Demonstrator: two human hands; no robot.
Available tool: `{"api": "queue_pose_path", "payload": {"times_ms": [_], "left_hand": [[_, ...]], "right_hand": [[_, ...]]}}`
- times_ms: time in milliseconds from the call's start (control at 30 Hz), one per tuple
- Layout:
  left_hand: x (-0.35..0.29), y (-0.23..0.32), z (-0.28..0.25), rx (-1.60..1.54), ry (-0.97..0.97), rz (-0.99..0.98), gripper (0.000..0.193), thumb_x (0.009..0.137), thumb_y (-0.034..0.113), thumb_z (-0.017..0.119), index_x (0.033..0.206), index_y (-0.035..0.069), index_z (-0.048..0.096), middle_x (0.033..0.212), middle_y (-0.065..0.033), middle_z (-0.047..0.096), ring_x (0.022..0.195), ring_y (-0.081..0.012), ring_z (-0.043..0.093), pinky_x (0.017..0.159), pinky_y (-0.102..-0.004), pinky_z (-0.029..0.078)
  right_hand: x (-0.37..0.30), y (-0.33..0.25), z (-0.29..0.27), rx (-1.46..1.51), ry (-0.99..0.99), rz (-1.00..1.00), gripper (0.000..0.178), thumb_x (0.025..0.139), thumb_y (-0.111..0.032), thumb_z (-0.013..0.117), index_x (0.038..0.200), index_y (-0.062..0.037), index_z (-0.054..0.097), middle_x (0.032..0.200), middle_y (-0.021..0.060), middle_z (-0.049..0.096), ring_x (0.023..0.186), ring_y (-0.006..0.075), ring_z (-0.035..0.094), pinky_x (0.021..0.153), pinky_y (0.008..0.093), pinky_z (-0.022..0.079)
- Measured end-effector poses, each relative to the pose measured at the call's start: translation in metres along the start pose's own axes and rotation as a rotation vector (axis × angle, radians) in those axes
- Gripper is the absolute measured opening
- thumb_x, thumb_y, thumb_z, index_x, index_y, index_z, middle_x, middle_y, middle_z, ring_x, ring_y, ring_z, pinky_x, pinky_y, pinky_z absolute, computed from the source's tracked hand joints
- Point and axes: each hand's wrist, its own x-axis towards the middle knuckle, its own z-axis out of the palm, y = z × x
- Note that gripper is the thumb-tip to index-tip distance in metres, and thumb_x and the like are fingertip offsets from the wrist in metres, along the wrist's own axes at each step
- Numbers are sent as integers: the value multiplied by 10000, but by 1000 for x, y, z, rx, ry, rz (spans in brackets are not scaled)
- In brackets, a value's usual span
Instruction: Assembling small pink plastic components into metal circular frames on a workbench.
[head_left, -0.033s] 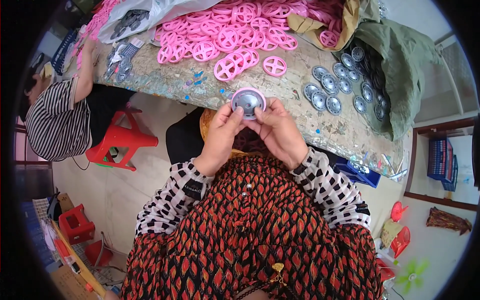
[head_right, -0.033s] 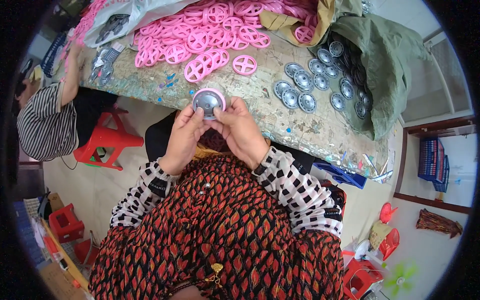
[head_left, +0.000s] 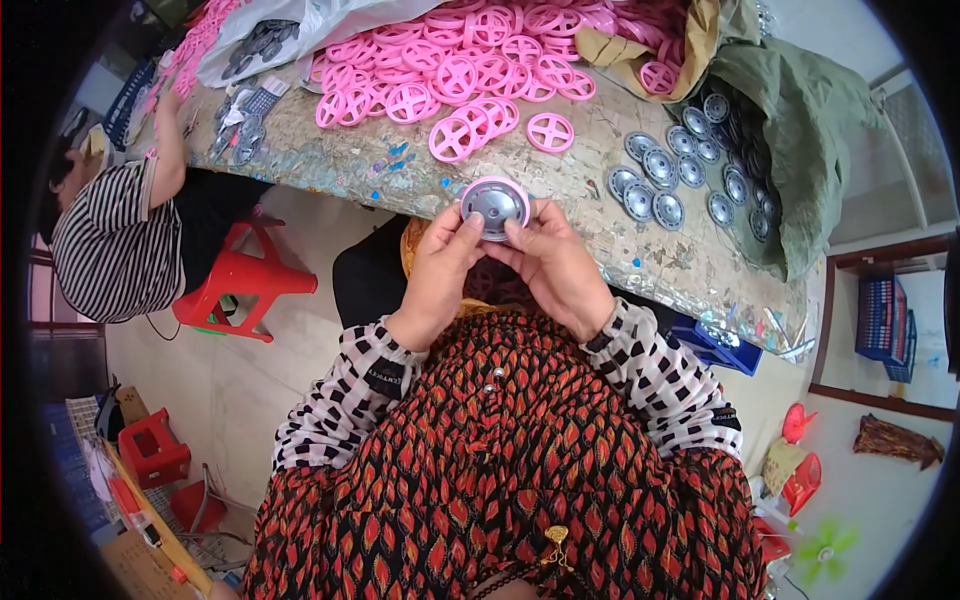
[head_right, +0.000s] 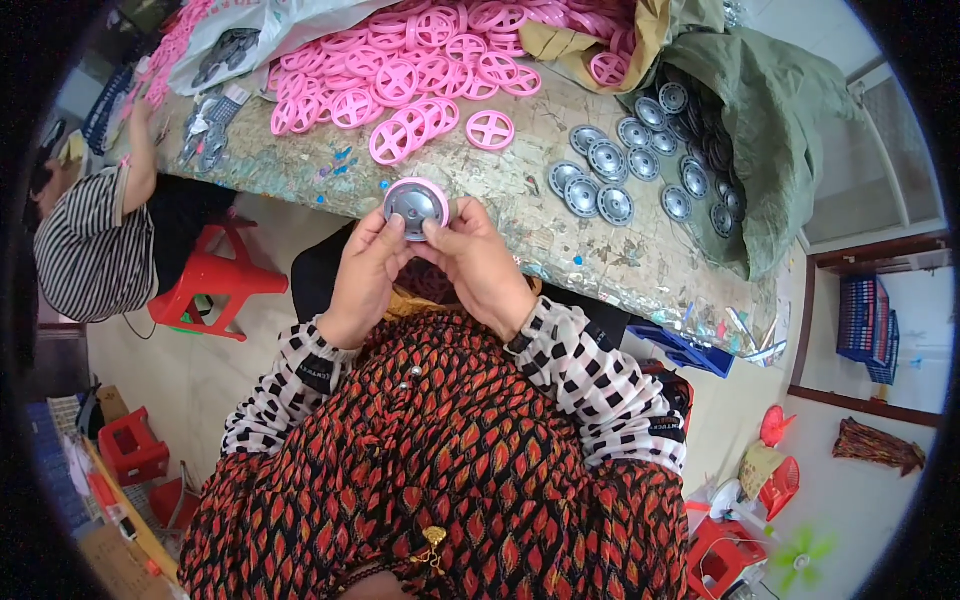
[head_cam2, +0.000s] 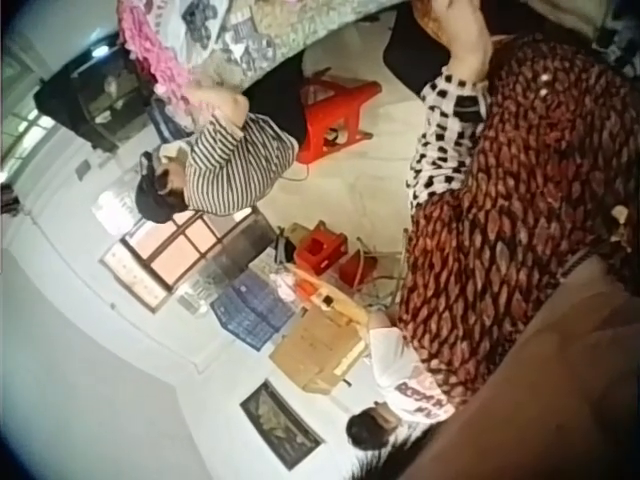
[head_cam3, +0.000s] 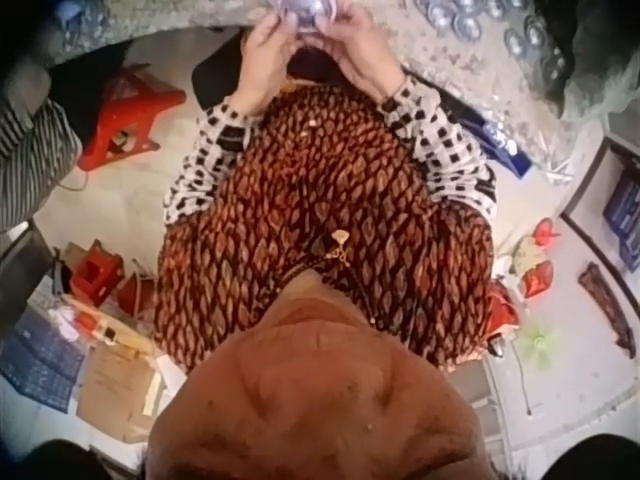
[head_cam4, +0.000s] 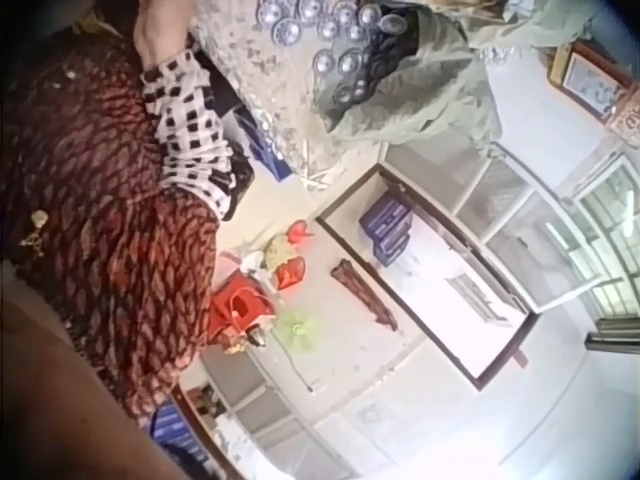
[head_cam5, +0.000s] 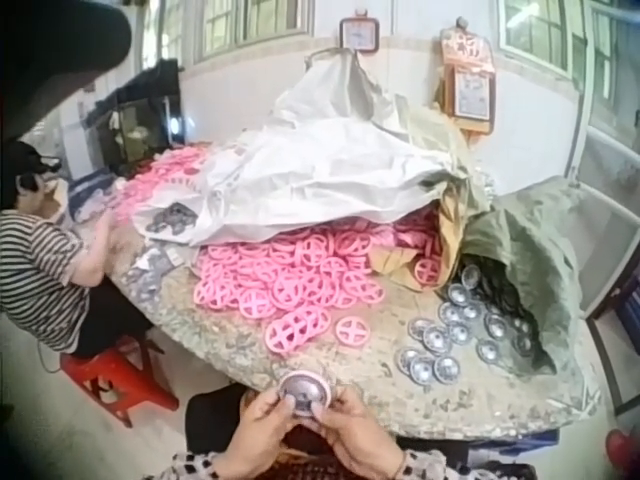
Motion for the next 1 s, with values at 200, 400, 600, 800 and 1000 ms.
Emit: {"api": "queue_pose_path", "payload": {"times_ms": [200,400,600,800,1000], "left_hand": [[0,24,-10,324,-210,53,312,1009,92,507,1287,-49,525,1159,-72,613,1041,-99,579,907,-254,479],[-10,33,-3,750,-209,193,237,966,82,558,1161,-39,617,996,-51,670,911,-90,603,827,-255,481],[-6,20,-20,1005,-277,106,229,940,87,589,1139,-16,638,951,-104,690,869,-131,640,779,-272,496],[15,11,-41,1090,-5,394,215,869,110,675,1056,4,669,898,-154,667,779,-267,658,723,-334,518],[91,21,-57,1097,212,481,316,848,130,676,1146,30,636,1114,-169,615,892,-302,637,793,-369,516]], "right_hand": [[-7,-22,1,-793,-34,-299,357,941,-122,634,1264,-41,507,1099,33,589,990,107,557,866,271,476],[-13,-35,5,-1131,-144,-271,204,928,-113,648,1099,-3,629,933,33,660,874,97,593,787,260,491],[-14,-2,-20,-1179,-111,-131,189,942,-114,627,1088,5,605,897,58,652,852,99,586,768,271,494],[-30,3,-17,-1626,-100,-485,241,892,-143,638,1099,-31,586,985,183,606,901,378,611,733,409,515],[3,-72,-65,-1958,380,-747,193,853,-107,610,1034,-46,642,910,146,619,891,363,581,772,436,478]]}}
